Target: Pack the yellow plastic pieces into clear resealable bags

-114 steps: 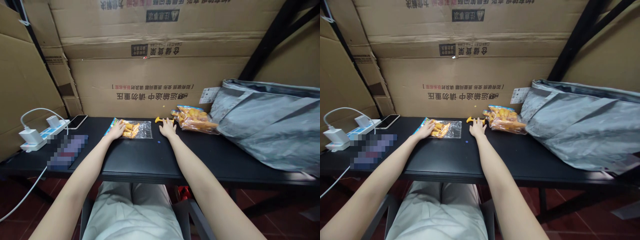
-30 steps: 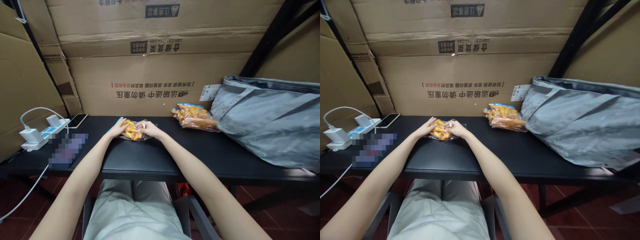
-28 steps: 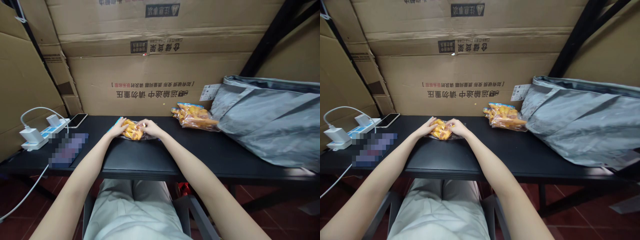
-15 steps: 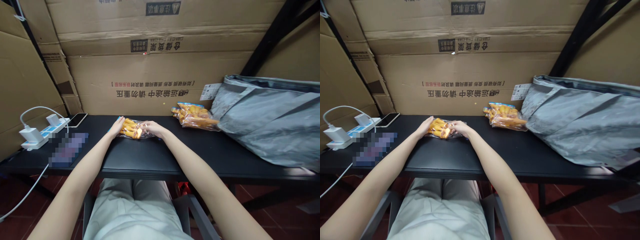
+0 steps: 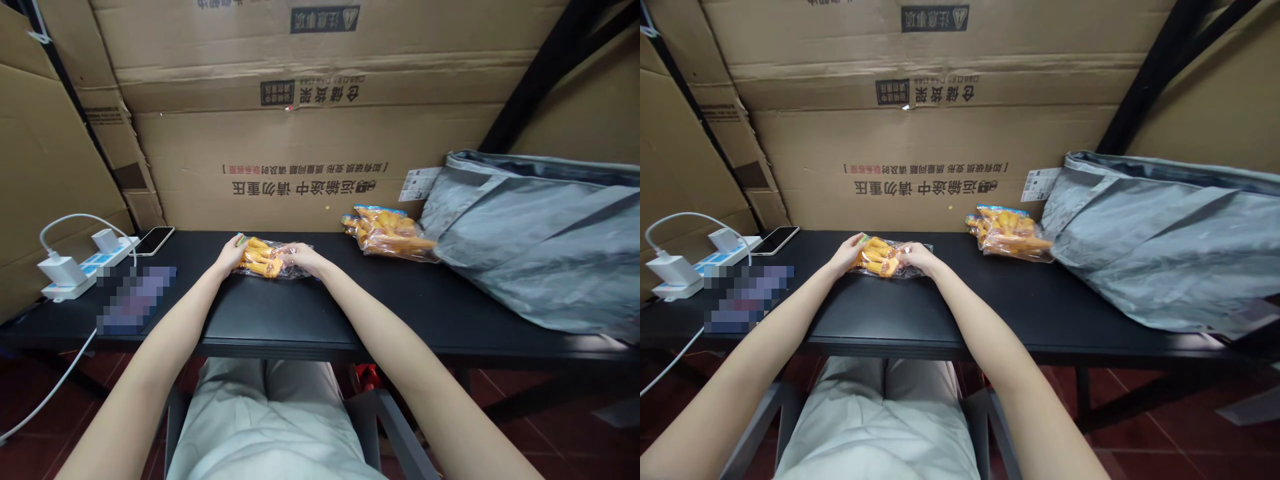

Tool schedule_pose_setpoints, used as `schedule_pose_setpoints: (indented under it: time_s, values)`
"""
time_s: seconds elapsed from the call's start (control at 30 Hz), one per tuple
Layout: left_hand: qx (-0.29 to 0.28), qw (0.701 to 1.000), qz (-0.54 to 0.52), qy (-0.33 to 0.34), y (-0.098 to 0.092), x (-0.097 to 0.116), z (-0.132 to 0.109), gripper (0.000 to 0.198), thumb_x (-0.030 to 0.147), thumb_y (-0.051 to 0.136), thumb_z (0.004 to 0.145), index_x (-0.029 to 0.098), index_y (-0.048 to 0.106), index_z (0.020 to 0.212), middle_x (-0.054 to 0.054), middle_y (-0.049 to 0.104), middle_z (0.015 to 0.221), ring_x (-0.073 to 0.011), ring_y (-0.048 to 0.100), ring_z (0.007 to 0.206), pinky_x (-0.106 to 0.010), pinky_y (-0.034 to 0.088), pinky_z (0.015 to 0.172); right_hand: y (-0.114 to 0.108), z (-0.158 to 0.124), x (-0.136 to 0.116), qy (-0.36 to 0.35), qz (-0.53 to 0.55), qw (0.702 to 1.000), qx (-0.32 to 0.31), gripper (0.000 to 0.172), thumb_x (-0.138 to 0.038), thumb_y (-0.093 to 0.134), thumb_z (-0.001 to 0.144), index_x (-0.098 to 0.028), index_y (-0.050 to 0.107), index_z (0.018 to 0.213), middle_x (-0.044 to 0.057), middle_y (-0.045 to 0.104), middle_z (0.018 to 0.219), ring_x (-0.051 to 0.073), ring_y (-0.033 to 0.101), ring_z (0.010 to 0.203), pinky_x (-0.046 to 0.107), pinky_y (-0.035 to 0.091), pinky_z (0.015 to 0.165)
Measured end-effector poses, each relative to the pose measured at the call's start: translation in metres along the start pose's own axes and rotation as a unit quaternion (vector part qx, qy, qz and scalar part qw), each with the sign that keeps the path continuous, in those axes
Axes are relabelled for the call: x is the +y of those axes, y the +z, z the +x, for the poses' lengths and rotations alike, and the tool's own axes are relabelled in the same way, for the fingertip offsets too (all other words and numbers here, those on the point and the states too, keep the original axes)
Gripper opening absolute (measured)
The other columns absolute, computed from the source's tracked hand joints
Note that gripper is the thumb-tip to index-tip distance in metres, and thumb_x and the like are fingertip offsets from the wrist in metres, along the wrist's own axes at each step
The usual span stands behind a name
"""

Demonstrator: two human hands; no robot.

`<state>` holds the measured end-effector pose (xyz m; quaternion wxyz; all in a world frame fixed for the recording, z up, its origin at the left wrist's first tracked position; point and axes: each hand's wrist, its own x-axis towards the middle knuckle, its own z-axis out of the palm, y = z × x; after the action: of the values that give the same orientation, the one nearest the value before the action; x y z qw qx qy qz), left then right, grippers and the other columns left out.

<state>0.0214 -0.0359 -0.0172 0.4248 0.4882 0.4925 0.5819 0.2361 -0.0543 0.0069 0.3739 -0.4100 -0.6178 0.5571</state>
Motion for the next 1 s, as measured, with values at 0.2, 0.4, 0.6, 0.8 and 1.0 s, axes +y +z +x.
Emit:
schedule_pose_setpoints:
  time_s: [0.2, 0.4, 0.6, 0.8, 1.0]
  values:
    - [-0.006, 0.994, 0.107, 0.009, 0.004, 0.005, -0.007, 0.047, 0.022, 0.06, 0.08, 0.014, 0.055, 0.126, -0.014, 0.056, 0.131, -0.0243, 0.057, 0.116, -0.035, 0.042, 0.101, -0.016, -0.003, -0.015, 0.001, -0.163, 0.985, 0.055, 0.019, -0.009, 0.048, 0.073, -0.013, 0.061, 0.06, 0.005, 0.068, 0.067, 0.01, 0.054, 0.049, 0.021, 0.04, 0.052]
    - [0.014, 0.972, 0.231, 0.041, 0.008, 0.007, -0.011, 0.045, 0.012, 0.045, 0.083, 0.012, 0.054, 0.127, -0.012, 0.054, 0.133, -0.0206, 0.052, 0.122, -0.032, 0.039, 0.103, -0.022, -0.018, -0.035, 0.039, -0.073, 0.989, -0.121, 0.036, -0.032, 0.041, 0.083, -0.012, 0.065, 0.067, 0.009, 0.07, 0.073, 0.012, 0.06, 0.06, 0.021, 0.042, 0.056]
    - [0.024, 0.935, 0.342, 0.089, 0.006, 0.009, -0.012, 0.042, 0.012, 0.036, 0.085, 0.011, 0.058, 0.121, -0.012, 0.058, 0.128, -0.0212, 0.051, 0.122, -0.034, 0.037, 0.106, -0.014, -0.018, -0.025, -0.022, -0.184, 0.978, -0.094, 0.01, -0.02, 0.063, 0.068, -0.014, 0.064, 0.061, 0.001, 0.065, 0.06, 0.011, 0.059, 0.061, 0.02, 0.042, 0.061]
    - [-0.025, 0.892, 0.437, 0.117, 0.001, 0.01, -0.01, 0.036, 0.022, 0.037, 0.088, 0.015, 0.063, 0.112, -0.011, 0.059, 0.126, -0.0227, 0.046, 0.126, -0.036, 0.033, 0.108, -0.02, -0.004, -0.015, -0.07, -0.34, 0.937, 0.033, 0.013, -0.021, 0.06, 0.072, -0.015, 0.063, 0.061, 0.001, 0.064, 0.065, 0.014, 0.058, 0.068, 0.025, 0.042, 0.067]
    - [-0.05, 0.862, 0.489, 0.123, 0.0, 0.014, -0.017, 0.036, 0.045, 0.048, 0.086, 0.016, 0.062, 0.104, -0.015, 0.038, 0.146, -0.0306, 0.022, 0.14, -0.05, 0.017, 0.111, -0.03, -0.003, -0.009, -0.063, -0.499, 0.842, 0.196, 0.016, -0.027, 0.053, 0.083, -0.019, 0.066, 0.08, 0.007, 0.065, 0.101, 0.024, 0.056, 0.102, 0.042, 0.037, 0.089]
